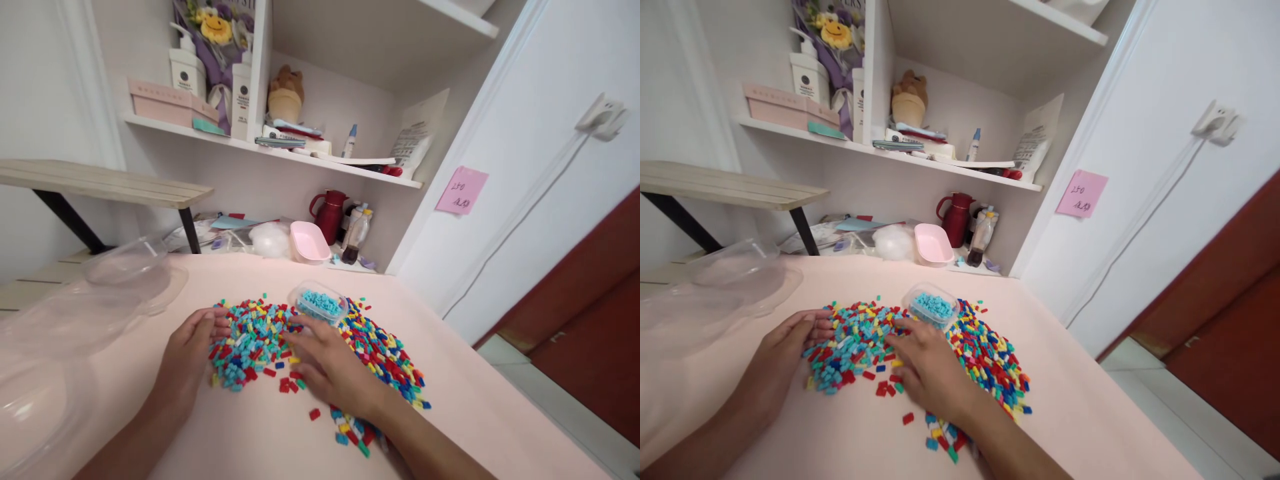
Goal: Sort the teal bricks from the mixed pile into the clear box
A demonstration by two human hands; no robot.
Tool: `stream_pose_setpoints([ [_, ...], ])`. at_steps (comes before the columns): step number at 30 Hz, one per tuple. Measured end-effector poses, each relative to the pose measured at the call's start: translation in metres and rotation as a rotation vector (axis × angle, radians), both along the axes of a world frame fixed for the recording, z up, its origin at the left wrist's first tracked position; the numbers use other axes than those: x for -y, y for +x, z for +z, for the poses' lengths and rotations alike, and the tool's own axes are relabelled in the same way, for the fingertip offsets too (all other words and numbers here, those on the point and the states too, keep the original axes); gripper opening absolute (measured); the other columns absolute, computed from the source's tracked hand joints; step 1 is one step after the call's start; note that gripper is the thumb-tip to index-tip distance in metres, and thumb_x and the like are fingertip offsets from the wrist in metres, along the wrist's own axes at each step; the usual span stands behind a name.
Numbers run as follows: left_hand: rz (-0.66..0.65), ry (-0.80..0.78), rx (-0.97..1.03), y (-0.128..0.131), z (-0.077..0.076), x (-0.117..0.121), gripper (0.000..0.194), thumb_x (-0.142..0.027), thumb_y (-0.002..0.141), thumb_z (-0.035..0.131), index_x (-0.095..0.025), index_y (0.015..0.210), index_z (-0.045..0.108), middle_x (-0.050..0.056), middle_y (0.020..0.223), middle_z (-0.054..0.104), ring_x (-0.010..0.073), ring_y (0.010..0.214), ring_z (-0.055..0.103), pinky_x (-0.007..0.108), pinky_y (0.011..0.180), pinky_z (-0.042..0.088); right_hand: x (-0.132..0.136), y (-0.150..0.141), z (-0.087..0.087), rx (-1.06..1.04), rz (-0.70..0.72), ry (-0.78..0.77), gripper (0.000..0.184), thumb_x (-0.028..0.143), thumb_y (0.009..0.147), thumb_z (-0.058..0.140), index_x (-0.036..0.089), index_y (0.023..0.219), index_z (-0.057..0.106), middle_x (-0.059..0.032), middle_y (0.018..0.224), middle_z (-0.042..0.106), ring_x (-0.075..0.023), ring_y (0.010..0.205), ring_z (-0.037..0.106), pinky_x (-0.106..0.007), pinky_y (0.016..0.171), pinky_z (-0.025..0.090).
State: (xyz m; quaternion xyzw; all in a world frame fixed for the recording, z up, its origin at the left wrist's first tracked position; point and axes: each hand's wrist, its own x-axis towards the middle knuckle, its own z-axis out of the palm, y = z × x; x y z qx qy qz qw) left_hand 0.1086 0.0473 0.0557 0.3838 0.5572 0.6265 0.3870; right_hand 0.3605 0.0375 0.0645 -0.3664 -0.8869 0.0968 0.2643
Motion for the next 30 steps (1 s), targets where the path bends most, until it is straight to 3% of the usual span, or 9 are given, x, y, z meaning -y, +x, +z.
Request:
stream_pose_setpoints([
  [2, -0.001, 0.001, -0.001, 0.000, 0.000, 0.000, 0.036, -0.051, 0.069, 0.063, -0.019, 0.083, 0.069, 0.003, 0.074, 0.069, 0.0191, 0.072, 0.065, 0.034, 0.076, 0.053, 0.001, -0.001, 0.000, 0.084, 0.068, -0.024, 0.044, 0.027, 0.090, 0.060, 0.025, 0.135, 0.057, -0.0097, 0.141, 0.053, -0.0259, 0.129, 0.048, -0.044, 0.111, 0.036],
  [4, -0.001, -0.002, -0.003, 0.000, 0.000, -0.001, 0.034, -0.050, 0.069, 0.062, -0.019, 0.082, 0.069, 0.003, 0.074, 0.069, 0.0194, 0.072, 0.065, 0.034, 0.075, 0.053, 0.000, -0.001, 0.001, 0.089, 0.103, -0.040, 0.032, 0.028, 0.094, 0.055, 0.026, 0.125, 0.063, -0.0068, 0.126, 0.064, -0.0222, 0.118, 0.056, -0.039, 0.107, 0.040],
  [7, 0.004, -0.004, -0.003, 0.000, -0.001, 0.000, 0.031, -0.049, 0.069, 0.062, -0.021, 0.080, 0.069, 0.002, 0.073, 0.069, 0.0198, 0.072, 0.065, 0.034, 0.073, 0.054, -0.002, 0.000, 0.002, 0.010, 0.062, -0.019, 0.028, 0.023, 0.099, 0.045, 0.026, 0.113, 0.069, -0.0053, 0.112, 0.069, -0.0188, 0.106, 0.061, -0.035, 0.099, 0.046],
  [10, 0.009, -0.012, -0.004, 0.000, 0.001, 0.001, 0.032, -0.050, 0.068, 0.062, -0.021, 0.080, 0.069, 0.002, 0.074, 0.069, 0.0196, 0.072, 0.065, 0.033, 0.073, 0.053, -0.001, 0.000, -0.001, 0.012, 0.019, 0.018, 0.030, 0.025, 0.097, 0.049, 0.025, 0.124, 0.064, -0.0089, 0.126, 0.062, -0.0216, 0.116, 0.056, -0.038, 0.101, 0.044],
  [14, 0.013, -0.018, -0.012, 0.002, 0.004, 0.004, 0.035, -0.052, 0.067, 0.063, -0.021, 0.081, 0.069, 0.002, 0.074, 0.069, 0.0189, 0.073, 0.064, 0.032, 0.074, 0.053, 0.005, -0.003, -0.002, 0.185, 0.037, -0.028, 0.051, 0.040, 0.094, 0.056, 0.026, 0.143, 0.047, -0.0108, 0.146, 0.048, -0.0275, 0.130, 0.045, -0.045, 0.110, 0.035],
  [16, 0.011, -0.017, -0.011, 0.002, 0.005, 0.003, 0.036, -0.053, 0.067, 0.063, -0.020, 0.082, 0.069, 0.003, 0.074, 0.069, 0.0189, 0.073, 0.064, 0.032, 0.074, 0.053, 0.006, -0.004, 0.000, 0.219, 0.041, -0.067, 0.051, 0.043, 0.095, 0.054, 0.027, 0.144, 0.046, -0.0094, 0.146, 0.049, -0.0275, 0.130, 0.045, -0.045, 0.111, 0.034],
  [21, 0.000, -0.008, -0.004, 0.000, 0.000, 0.000, 0.037, -0.053, 0.067, 0.064, -0.020, 0.082, 0.069, 0.003, 0.075, 0.069, 0.0191, 0.071, 0.064, 0.033, 0.074, 0.053, 0.002, 0.000, 0.005, 0.125, 0.040, -0.082, 0.029, 0.036, 0.099, 0.048, 0.027, 0.120, 0.065, -0.0060, 0.125, 0.064, -0.0227, 0.116, 0.055, -0.040, 0.106, 0.038],
  [27, -0.004, -0.009, -0.002, 0.000, 0.000, 0.000, 0.036, -0.051, 0.070, 0.063, -0.019, 0.084, 0.069, 0.003, 0.077, 0.069, 0.0187, 0.073, 0.065, 0.032, 0.074, 0.053, 0.006, -0.004, 0.003, 0.156, 0.068, -0.095, 0.053, 0.042, 0.096, 0.052, 0.027, 0.146, 0.043, -0.0083, 0.153, 0.041, -0.0274, 0.136, 0.038, -0.045, 0.113, 0.029],
  [30, -0.009, -0.009, 0.000, 0.000, 0.000, 0.001, 0.036, -0.051, 0.070, 0.063, -0.019, 0.086, 0.069, 0.003, 0.079, 0.070, 0.0187, 0.074, 0.065, 0.033, 0.075, 0.052, 0.009, -0.008, 0.005, 0.171, 0.112, -0.137, 0.050, 0.042, 0.096, 0.053, 0.027, 0.144, 0.046, -0.0057, 0.150, 0.046, -0.0275, 0.138, 0.036, -0.044, 0.114, 0.028],
])
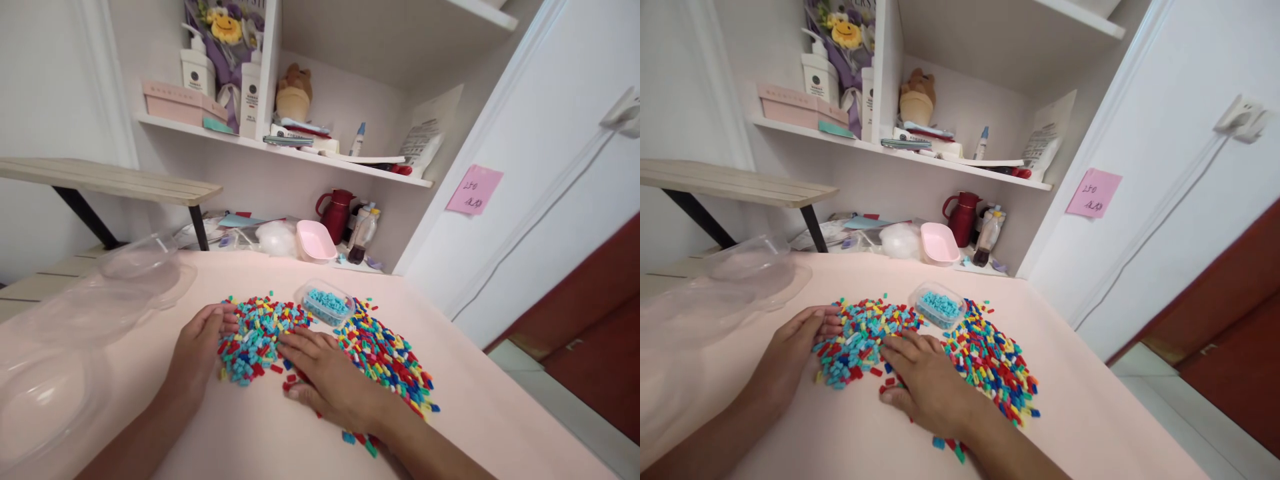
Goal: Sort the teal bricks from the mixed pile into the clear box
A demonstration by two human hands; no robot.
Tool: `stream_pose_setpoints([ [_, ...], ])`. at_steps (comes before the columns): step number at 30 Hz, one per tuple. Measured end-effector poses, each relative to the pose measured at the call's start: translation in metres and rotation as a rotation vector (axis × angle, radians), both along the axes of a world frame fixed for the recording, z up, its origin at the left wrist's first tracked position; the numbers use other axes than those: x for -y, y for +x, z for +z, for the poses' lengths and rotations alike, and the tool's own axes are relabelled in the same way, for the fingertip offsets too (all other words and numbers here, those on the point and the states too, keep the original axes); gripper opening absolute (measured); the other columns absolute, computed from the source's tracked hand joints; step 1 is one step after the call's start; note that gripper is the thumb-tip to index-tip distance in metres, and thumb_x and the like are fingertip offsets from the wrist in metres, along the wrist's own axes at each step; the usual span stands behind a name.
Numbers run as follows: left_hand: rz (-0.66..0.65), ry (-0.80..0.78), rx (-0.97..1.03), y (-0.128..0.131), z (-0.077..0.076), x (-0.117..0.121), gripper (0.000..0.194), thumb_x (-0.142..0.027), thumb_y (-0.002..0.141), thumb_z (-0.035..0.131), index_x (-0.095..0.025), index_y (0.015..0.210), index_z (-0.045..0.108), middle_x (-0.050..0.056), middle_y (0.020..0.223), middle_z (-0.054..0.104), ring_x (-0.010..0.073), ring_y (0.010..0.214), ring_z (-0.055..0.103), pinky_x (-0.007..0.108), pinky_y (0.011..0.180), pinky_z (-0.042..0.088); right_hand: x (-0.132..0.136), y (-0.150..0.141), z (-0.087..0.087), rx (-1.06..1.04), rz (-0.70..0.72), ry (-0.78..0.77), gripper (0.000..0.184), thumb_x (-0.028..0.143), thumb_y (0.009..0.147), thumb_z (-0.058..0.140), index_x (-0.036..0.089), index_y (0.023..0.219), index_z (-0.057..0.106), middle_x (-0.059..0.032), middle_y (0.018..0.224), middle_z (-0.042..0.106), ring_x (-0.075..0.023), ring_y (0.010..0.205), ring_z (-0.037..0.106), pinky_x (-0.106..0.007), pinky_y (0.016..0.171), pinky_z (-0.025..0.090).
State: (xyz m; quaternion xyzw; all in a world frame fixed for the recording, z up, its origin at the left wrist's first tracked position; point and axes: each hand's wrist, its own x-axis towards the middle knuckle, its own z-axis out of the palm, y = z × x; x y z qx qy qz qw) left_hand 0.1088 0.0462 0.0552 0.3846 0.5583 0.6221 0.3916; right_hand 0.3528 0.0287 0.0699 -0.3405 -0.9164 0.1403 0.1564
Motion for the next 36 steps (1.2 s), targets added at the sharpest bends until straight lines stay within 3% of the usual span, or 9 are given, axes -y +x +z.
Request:
stream_pose_setpoints([
  [3, -0.010, 0.002, -0.007, -0.001, -0.002, -0.001, 0.037, -0.051, 0.071, 0.062, -0.019, 0.088, 0.068, 0.003, 0.080, 0.069, 0.0192, 0.075, 0.064, 0.034, 0.078, 0.052, -0.002, 0.001, 0.004, -0.129, 0.006, -0.047, 0.031, 0.033, 0.101, 0.043, 0.027, 0.125, 0.062, -0.0042, 0.127, 0.065, -0.0216, 0.120, 0.054, -0.039, 0.108, 0.035],
  [7, -0.014, -0.008, -0.024, -0.003, -0.006, -0.002, 0.038, -0.052, 0.073, 0.060, -0.019, 0.090, 0.067, 0.003, 0.080, 0.069, 0.0195, 0.078, 0.064, 0.034, 0.079, 0.051, -0.006, 0.006, 0.005, -0.330, -0.048, -0.096, 0.032, 0.028, 0.103, 0.038, 0.026, 0.121, 0.064, -0.0040, 0.117, 0.069, -0.0176, 0.108, 0.060, -0.035, 0.101, 0.041],
  [14, -0.018, -0.004, -0.018, -0.001, -0.006, -0.003, 0.040, -0.054, 0.072, 0.059, -0.019, 0.090, 0.067, 0.003, 0.079, 0.068, 0.0186, 0.077, 0.064, 0.032, 0.077, 0.051, -0.008, 0.007, -0.001, -0.190, -0.035, 0.009, 0.029, 0.016, 0.098, 0.045, 0.025, 0.110, 0.069, -0.0032, 0.112, 0.071, -0.0191, 0.105, 0.061, -0.035, 0.097, 0.042],
  [19, -0.011, -0.015, -0.025, -0.001, -0.004, -0.002, 0.039, -0.054, 0.072, 0.059, -0.019, 0.089, 0.067, 0.003, 0.078, 0.068, 0.0186, 0.076, 0.064, 0.032, 0.077, 0.051, -0.006, 0.008, 0.008, -0.172, -0.099, -0.007, 0.026, 0.014, 0.097, 0.045, 0.022, 0.091, 0.069, -0.0020, 0.091, 0.074, -0.0174, 0.087, 0.063, -0.033, 0.088, 0.043],
  [24, -0.008, -0.016, -0.031, 0.000, -0.002, -0.002, 0.037, -0.052, 0.072, 0.059, -0.019, 0.088, 0.067, 0.003, 0.078, 0.068, 0.0183, 0.076, 0.063, 0.031, 0.076, 0.051, -0.006, 0.008, 0.009, -0.222, -0.014, 0.024, 0.021, 0.018, 0.097, 0.049, 0.021, 0.091, 0.068, -0.0039, 0.101, 0.071, -0.0185, 0.098, 0.061, -0.033, 0.092, 0.043],
  [27, -0.009, -0.014, -0.027, 0.000, -0.002, -0.002, 0.037, -0.052, 0.072, 0.059, -0.019, 0.088, 0.067, 0.003, 0.078, 0.068, 0.0180, 0.076, 0.063, 0.030, 0.075, 0.051, -0.007, 0.008, 0.007, -0.162, 0.054, -0.007, 0.019, 0.021, 0.097, 0.050, 0.021, 0.088, 0.067, -0.0032, 0.095, 0.071, -0.0171, 0.091, 0.062, -0.031, 0.089, 0.044],
  [30, -0.010, -0.015, -0.035, 0.000, -0.003, -0.002, 0.036, -0.051, 0.072, 0.058, -0.019, 0.089, 0.067, 0.002, 0.080, 0.068, 0.0178, 0.076, 0.063, 0.030, 0.076, 0.051, -0.007, 0.008, 0.008, -0.126, 0.021, -0.015, 0.022, 0.023, 0.098, 0.050, 0.021, 0.082, 0.065, -0.0019, 0.083, 0.069, -0.0164, 0.083, 0.061, -0.030, 0.084, 0.045],
  [36, -0.014, -0.007, -0.039, -0.001, -0.004, -0.002, 0.036, -0.050, 0.073, 0.057, -0.019, 0.089, 0.067, 0.003, 0.080, 0.068, 0.0183, 0.076, 0.063, 0.031, 0.075, 0.051, -0.004, 0.008, 0.009, -0.185, 0.048, -0.017, 0.021, 0.024, 0.098, 0.051, 0.020, 0.087, 0.068, -0.0041, 0.094, 0.068, -0.0162, 0.092, 0.061, -0.029, 0.087, 0.046],
])
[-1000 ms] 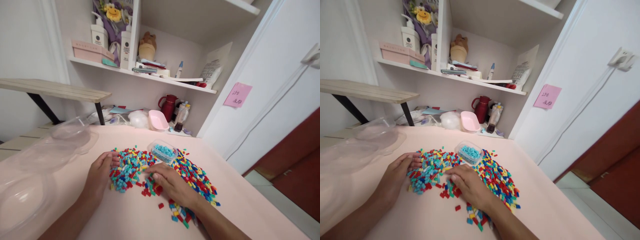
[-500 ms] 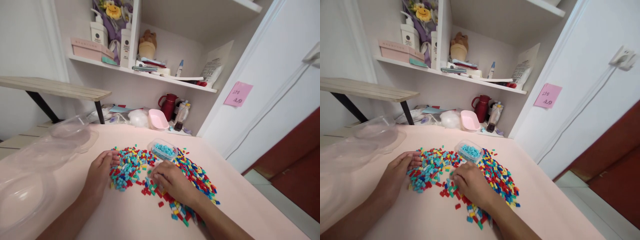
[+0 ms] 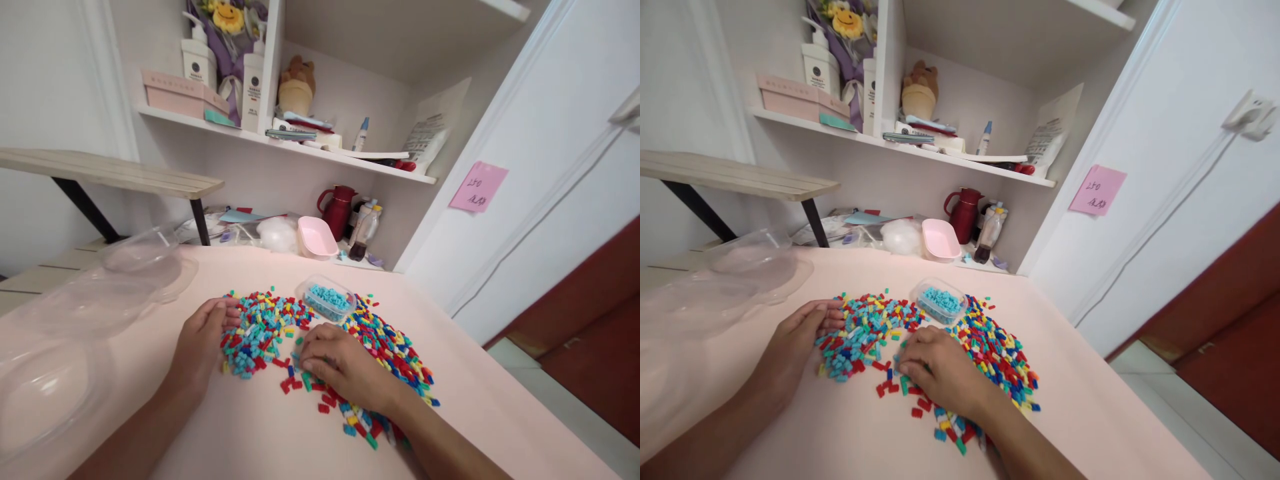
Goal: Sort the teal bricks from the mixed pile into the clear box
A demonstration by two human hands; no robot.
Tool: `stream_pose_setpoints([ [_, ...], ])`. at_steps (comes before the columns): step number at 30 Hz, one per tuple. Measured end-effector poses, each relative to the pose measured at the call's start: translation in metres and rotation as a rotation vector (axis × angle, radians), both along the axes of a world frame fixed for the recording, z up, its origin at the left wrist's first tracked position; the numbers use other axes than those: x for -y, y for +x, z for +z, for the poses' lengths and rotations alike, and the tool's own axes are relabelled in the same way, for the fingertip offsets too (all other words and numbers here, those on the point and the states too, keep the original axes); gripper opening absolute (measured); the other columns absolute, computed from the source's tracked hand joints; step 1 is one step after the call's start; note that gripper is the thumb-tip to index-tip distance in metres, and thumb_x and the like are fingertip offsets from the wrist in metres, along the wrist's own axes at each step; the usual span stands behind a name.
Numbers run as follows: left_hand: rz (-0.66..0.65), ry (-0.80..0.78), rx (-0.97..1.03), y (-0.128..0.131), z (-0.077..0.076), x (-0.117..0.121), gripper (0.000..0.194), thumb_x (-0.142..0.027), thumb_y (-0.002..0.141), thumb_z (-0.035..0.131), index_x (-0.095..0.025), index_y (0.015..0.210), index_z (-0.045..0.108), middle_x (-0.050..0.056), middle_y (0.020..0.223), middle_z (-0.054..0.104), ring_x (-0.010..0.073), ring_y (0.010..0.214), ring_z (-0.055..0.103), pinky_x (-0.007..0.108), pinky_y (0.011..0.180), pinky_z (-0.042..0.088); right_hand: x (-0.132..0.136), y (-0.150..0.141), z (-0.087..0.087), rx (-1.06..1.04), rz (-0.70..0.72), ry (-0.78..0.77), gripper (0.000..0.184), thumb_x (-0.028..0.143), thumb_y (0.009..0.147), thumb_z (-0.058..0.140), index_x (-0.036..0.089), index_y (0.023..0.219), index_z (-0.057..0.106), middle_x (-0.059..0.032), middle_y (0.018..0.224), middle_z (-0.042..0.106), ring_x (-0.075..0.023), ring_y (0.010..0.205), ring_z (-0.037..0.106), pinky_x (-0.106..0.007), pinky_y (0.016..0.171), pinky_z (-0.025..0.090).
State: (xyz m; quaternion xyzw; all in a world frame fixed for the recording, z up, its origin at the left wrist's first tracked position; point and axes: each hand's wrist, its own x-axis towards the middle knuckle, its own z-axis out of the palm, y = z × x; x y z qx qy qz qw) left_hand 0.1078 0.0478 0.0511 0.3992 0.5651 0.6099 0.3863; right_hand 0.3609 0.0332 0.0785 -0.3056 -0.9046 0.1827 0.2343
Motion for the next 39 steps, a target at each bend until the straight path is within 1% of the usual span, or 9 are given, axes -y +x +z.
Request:
stream_pose_setpoints([
  [6, -0.001, 0.002, 0.002, 0.001, 0.001, 0.000, 0.037, -0.051, 0.072, 0.058, -0.019, 0.088, 0.067, 0.003, 0.079, 0.068, 0.0179, 0.074, 0.063, 0.031, 0.075, 0.051, -0.002, -0.001, -0.004, 0.030, -0.018, 0.018, 0.020, 0.023, 0.098, 0.052, 0.022, 0.092, 0.071, -0.0040, 0.097, 0.070, -0.0169, 0.093, 0.062, -0.030, 0.089, 0.045],
  [10, 0.009, -0.005, 0.014, 0.001, 0.001, 0.000, 0.036, -0.050, 0.071, 0.058, -0.019, 0.087, 0.067, 0.002, 0.077, 0.068, 0.0178, 0.073, 0.063, 0.031, 0.073, 0.052, -0.003, -0.001, -0.006, -0.035, -0.097, 0.001, 0.021, 0.020, 0.098, 0.049, 0.022, 0.095, 0.070, -0.0034, 0.093, 0.070, -0.0167, 0.090, 0.062, -0.030, 0.086, 0.047],
  [16, 0.016, 0.011, 0.008, 0.001, 0.001, 0.000, 0.032, -0.049, 0.070, 0.059, -0.020, 0.083, 0.068, 0.002, 0.075, 0.068, 0.0186, 0.072, 0.064, 0.032, 0.072, 0.053, -0.004, -0.003, -0.018, 0.018, -0.142, 0.058, 0.030, 0.019, 0.097, 0.050, 0.026, 0.121, 0.066, -0.0052, 0.098, 0.068, -0.0172, 0.090, 0.062, -0.029, 0.083, 0.047],
  [19, 0.021, 0.010, 0.002, 0.002, 0.002, 0.000, 0.032, -0.049, 0.070, 0.059, -0.021, 0.083, 0.069, 0.002, 0.075, 0.068, 0.0178, 0.071, 0.064, 0.031, 0.072, 0.053, -0.006, -0.006, -0.024, 0.071, -0.147, 0.110, 0.027, 0.020, 0.095, 0.055, 0.026, 0.116, 0.070, -0.0057, 0.098, 0.068, -0.0187, 0.091, 0.062, -0.031, 0.084, 0.046],
  [23, 0.027, 0.014, 0.013, 0.003, 0.005, 0.002, 0.033, -0.050, 0.070, 0.061, -0.021, 0.081, 0.069, 0.002, 0.075, 0.069, 0.0177, 0.071, 0.064, 0.031, 0.072, 0.053, -0.006, -0.008, -0.022, 0.048, -0.183, 0.049, 0.020, 0.015, 0.089, 0.060, 0.025, 0.101, 0.073, -0.0035, 0.097, 0.071, -0.0188, 0.092, 0.064, -0.030, 0.085, 0.046],
  [26, 0.029, 0.017, 0.014, 0.003, 0.006, 0.002, 0.033, -0.050, 0.069, 0.062, -0.021, 0.081, 0.070, 0.002, 0.074, 0.069, 0.0189, 0.072, 0.065, 0.033, 0.073, 0.054, -0.005, -0.008, -0.017, 0.001, -0.215, -0.016, 0.020, 0.010, 0.083, 0.064, 0.024, 0.095, 0.072, -0.0024, 0.097, 0.073, -0.0182, 0.092, 0.065, -0.029, 0.084, 0.046],
  [29, 0.033, 0.014, 0.020, 0.002, 0.005, 0.002, 0.032, -0.050, 0.070, 0.062, -0.022, 0.081, 0.070, 0.002, 0.074, 0.069, 0.0195, 0.073, 0.065, 0.034, 0.075, 0.054, -0.006, -0.003, -0.013, -0.073, -0.273, -0.105, 0.014, 0.011, 0.079, 0.066, 0.022, 0.087, 0.069, -0.0005, 0.087, 0.072, -0.0162, 0.080, 0.064, -0.026, 0.073, 0.045],
  [33, 0.034, -0.005, 0.031, 0.000, 0.004, 0.002, 0.034, -0.051, 0.068, 0.062, -0.021, 0.084, 0.069, 0.002, 0.075, 0.069, 0.0187, 0.072, 0.065, 0.033, 0.075, 0.054, -0.014, 0.008, -0.012, -0.272, -0.384, -0.220, 0.004, 0.018, 0.083, 0.061, 0.020, 0.084, 0.064, 0.0026, 0.070, 0.065, -0.0132, 0.064, 0.059, -0.023, 0.061, 0.042],
  [39, 0.042, -0.031, 0.036, 0.001, 0.008, 0.000, 0.037, -0.052, 0.067, 0.063, -0.020, 0.083, 0.068, 0.003, 0.074, 0.070, 0.0199, 0.073, 0.066, 0.033, 0.075, 0.054, -0.031, 0.027, -0.007, -0.527, -0.610, -0.162, 0.019, 0.034, 0.087, 0.056, 0.019, 0.095, 0.065, 0.0012, 0.066, 0.060, -0.0160, 0.059, 0.056, -0.028, 0.059, 0.045],
])
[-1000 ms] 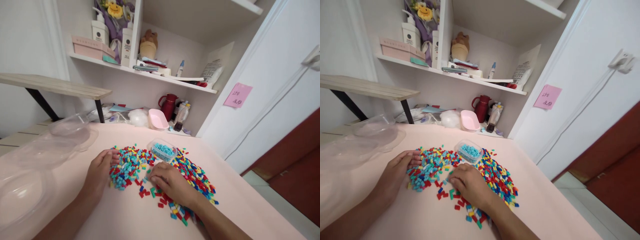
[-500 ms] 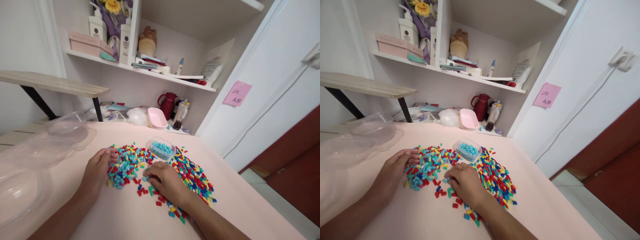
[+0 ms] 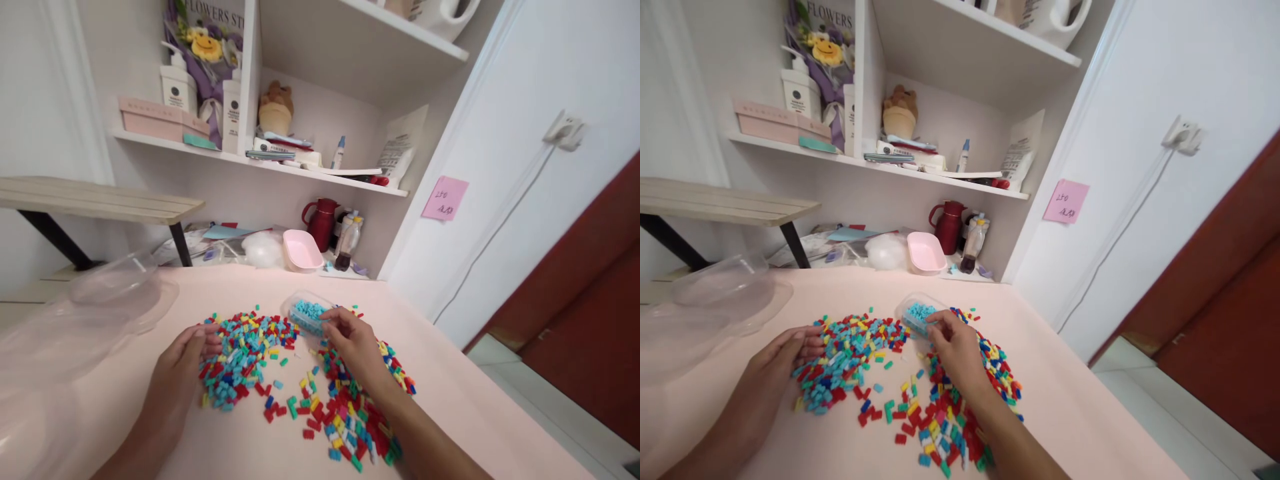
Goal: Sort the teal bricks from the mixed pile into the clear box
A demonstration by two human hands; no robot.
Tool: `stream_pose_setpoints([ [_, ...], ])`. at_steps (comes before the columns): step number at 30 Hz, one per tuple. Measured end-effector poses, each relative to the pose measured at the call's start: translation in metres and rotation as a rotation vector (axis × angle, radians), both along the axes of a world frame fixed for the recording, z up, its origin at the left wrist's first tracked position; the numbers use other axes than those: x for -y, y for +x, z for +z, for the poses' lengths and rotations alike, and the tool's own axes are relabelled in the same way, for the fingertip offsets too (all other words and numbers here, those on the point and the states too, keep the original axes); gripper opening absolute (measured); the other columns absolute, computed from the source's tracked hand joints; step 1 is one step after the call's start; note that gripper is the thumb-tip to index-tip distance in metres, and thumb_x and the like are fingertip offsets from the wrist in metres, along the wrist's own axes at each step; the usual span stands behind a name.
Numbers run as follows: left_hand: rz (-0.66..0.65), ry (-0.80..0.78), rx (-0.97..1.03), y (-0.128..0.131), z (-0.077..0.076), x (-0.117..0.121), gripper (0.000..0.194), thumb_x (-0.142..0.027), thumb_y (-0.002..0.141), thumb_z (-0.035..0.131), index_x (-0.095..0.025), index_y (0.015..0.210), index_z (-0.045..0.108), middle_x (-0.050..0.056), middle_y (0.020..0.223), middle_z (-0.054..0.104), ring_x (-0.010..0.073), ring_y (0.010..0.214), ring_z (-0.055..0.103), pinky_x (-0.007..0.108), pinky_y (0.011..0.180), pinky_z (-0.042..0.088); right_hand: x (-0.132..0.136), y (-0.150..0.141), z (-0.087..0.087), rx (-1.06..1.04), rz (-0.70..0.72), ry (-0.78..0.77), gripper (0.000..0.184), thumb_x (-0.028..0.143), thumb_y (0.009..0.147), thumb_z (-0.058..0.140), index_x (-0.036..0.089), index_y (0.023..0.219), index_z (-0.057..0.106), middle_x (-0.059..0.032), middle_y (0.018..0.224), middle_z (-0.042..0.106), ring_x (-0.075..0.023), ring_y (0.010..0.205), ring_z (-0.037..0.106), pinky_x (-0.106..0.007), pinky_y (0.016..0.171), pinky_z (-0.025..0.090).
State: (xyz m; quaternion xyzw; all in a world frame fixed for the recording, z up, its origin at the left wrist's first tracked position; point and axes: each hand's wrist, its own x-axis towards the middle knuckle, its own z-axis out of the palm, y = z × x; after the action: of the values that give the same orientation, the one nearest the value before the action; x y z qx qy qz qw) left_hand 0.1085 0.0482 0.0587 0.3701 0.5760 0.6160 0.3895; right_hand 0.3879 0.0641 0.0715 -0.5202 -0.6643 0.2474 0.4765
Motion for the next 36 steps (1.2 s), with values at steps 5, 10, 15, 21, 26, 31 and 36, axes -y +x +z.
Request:
stream_pose_setpoints([
  [5, 0.002, 0.008, -0.013, -0.001, 0.001, 0.002, 0.039, -0.055, 0.066, 0.064, -0.020, 0.083, 0.069, 0.003, 0.075, 0.071, 0.0211, 0.074, 0.067, 0.034, 0.075, 0.054, -0.008, 0.011, 0.001, -0.050, -0.042, 0.010, 0.036, 0.039, 0.087, 0.056, 0.020, 0.117, 0.060, -0.0089, 0.110, 0.067, -0.0179, 0.071, 0.065, -0.032, 0.064, 0.051],
  [10, 0.000, -0.002, -0.007, 0.000, 0.002, 0.003, 0.035, -0.051, 0.067, 0.062, -0.021, 0.083, 0.069, 0.003, 0.076, 0.070, 0.0205, 0.074, 0.066, 0.034, 0.076, 0.054, -0.002, 0.007, 0.005, -0.045, 0.011, 0.020, 0.031, 0.035, 0.090, 0.052, 0.020, 0.115, 0.063, -0.0069, 0.102, 0.068, -0.0172, 0.070, 0.066, -0.031, 0.065, 0.051],
  [15, -0.015, 0.003, -0.007, 0.000, 0.000, 0.002, 0.036, -0.052, 0.069, 0.062, -0.021, 0.085, 0.068, 0.002, 0.079, 0.070, 0.0200, 0.074, 0.066, 0.034, 0.076, 0.053, 0.021, -0.016, 0.008, 0.172, 0.227, 0.070, 0.024, 0.017, 0.091, 0.051, 0.023, 0.097, 0.073, -0.0036, 0.091, 0.070, -0.0162, 0.077, 0.066, -0.029, 0.074, 0.051],
  [21, -0.016, 0.009, -0.012, -0.001, -0.001, 0.003, 0.036, -0.052, 0.069, 0.062, -0.021, 0.086, 0.069, 0.002, 0.077, 0.069, 0.0204, 0.077, 0.066, 0.034, 0.077, 0.052, 0.032, -0.036, -0.011, 0.465, 0.392, 0.125, 0.032, 0.018, 0.091, 0.056, 0.027, 0.119, 0.069, -0.0050, 0.106, 0.070, -0.0180, 0.095, 0.065, -0.029, 0.086, 0.049],
  [26, -0.014, 0.025, -0.020, 0.001, 0.000, 0.003, 0.036, -0.053, 0.069, 0.062, -0.021, 0.084, 0.070, 0.002, 0.076, 0.069, 0.0196, 0.075, 0.066, 0.034, 0.076, 0.053, 0.029, -0.040, -0.019, 0.600, 0.380, 0.115, 0.029, 0.020, 0.089, 0.061, 0.029, 0.116, 0.070, -0.0041, 0.104, 0.070, -0.0186, 0.096, 0.065, -0.029, 0.086, 0.047],
  [31, -0.013, 0.035, -0.025, 0.001, -0.001, 0.003, 0.036, -0.052, 0.071, 0.062, -0.019, 0.085, 0.070, 0.003, 0.076, 0.069, 0.0188, 0.074, 0.065, 0.033, 0.076, 0.053, 0.029, -0.041, -0.014, 0.590, 0.378, 0.088, 0.017, 0.016, 0.087, 0.062, 0.026, 0.097, 0.072, -0.0023, 0.100, 0.070, -0.0165, 0.091, 0.065, -0.027, 0.081, 0.046],
  [36, -0.021, 0.030, -0.018, 0.000, -0.004, 0.002, 0.037, -0.053, 0.070, 0.062, -0.020, 0.085, 0.070, 0.003, 0.076, 0.069, 0.0189, 0.074, 0.065, 0.033, 0.076, 0.053, 0.029, -0.040, -0.011, 0.508, 0.338, 0.018, 0.016, 0.010, 0.077, 0.068, 0.022, 0.086, 0.065, 0.0003, 0.087, 0.068, -0.0140, 0.076, 0.061, -0.023, 0.069, 0.043],
])
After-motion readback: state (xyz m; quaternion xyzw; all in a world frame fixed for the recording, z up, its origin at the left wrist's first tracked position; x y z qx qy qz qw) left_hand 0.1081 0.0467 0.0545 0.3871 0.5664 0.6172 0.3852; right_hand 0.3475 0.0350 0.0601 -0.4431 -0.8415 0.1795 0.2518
